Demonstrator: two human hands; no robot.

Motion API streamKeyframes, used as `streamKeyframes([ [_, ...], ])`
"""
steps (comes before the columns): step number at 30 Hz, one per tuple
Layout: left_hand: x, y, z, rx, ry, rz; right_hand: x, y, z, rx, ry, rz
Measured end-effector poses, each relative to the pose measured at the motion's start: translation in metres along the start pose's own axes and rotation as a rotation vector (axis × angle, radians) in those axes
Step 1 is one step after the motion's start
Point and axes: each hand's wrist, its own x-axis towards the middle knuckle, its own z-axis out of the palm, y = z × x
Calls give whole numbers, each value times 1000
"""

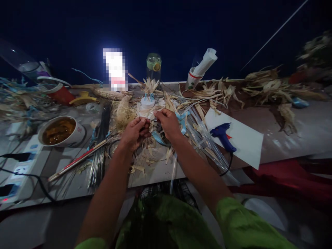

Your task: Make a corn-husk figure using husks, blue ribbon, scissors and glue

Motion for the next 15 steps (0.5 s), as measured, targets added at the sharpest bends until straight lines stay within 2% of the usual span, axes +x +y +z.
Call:
streamKeyframes([
  [9, 1, -3, 1, -6, -12, 51, 1, 3, 1, 18, 8, -22],
  [15, 2, -6, 1, 106, 60, 104, 0, 1, 1, 25, 45, 3],
])
